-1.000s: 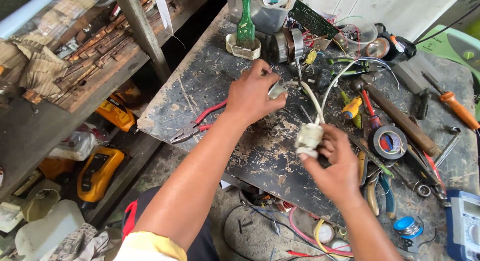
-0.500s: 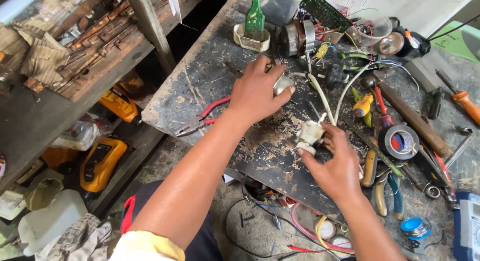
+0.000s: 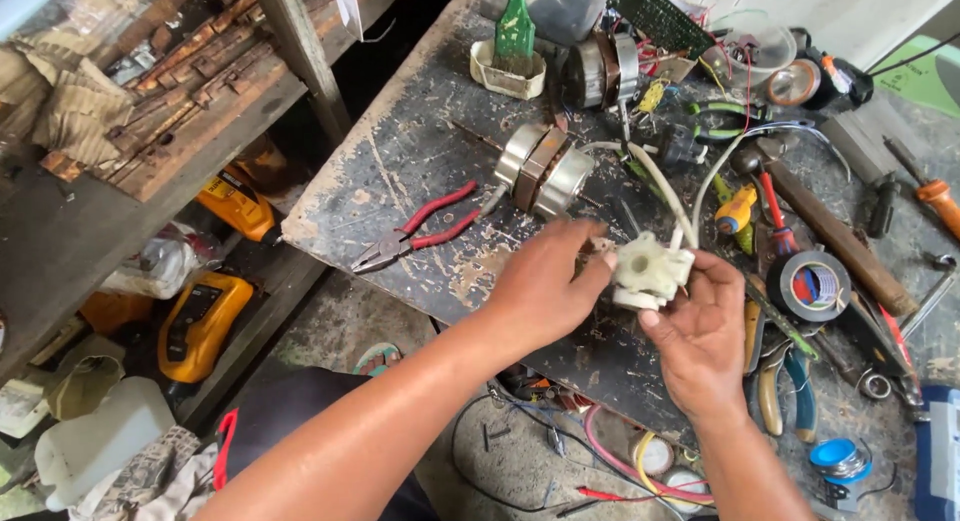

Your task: Disassembling a small electric motor stator and rotor assembly using a screwdriver to pry the housing apart.

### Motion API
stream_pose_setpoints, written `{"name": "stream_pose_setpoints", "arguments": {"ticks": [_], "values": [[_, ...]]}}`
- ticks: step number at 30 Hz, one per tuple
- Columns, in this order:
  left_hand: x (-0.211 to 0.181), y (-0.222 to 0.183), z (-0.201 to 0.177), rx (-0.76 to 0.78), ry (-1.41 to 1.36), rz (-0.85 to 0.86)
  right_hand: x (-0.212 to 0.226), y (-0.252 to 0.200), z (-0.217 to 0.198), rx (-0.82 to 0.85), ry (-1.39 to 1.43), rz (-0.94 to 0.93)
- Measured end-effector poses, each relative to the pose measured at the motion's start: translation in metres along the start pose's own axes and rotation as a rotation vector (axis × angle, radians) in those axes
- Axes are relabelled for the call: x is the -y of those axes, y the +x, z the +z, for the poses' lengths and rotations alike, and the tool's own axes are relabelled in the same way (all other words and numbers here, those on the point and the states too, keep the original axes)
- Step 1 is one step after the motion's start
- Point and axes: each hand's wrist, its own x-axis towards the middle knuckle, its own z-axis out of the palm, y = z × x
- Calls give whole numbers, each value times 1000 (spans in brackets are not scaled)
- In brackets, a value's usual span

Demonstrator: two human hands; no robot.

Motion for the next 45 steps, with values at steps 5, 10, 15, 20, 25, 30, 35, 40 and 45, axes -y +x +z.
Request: {"name": "stream_pose_setpoints", "arguments": {"ticks": [5, 10, 15, 20, 25, 30, 35, 40, 45], "values": [[-31, -18, -6, 176, -340, -117, -10, -5, 2, 51, -150, -4], [-17, -18, 2, 46, -238, -75, -22, -3, -10, 108, -354, -4], [-1, -9, 1, 97, -97, -38, 4, 3, 8, 15, -305, 18], [9, -12, 7, 153, 44, 60, 7, 4, 21, -143, -398, 108], [14, -12, 11, 164, 99, 110, 4, 6, 16, -145, -411, 178], [16, -10, 5, 226, 69, 113, 0, 3, 12, -169, -372, 165], [20, -17, 1, 217, -17, 143, -3, -1, 11, -148, -352, 148], [19, -18, -5, 265, -60, 153, 12, -1, 24, -85, -361, 150], [14, -18, -6, 286, -26, 175, 18, -2, 24, -26, -418, 135]]}}
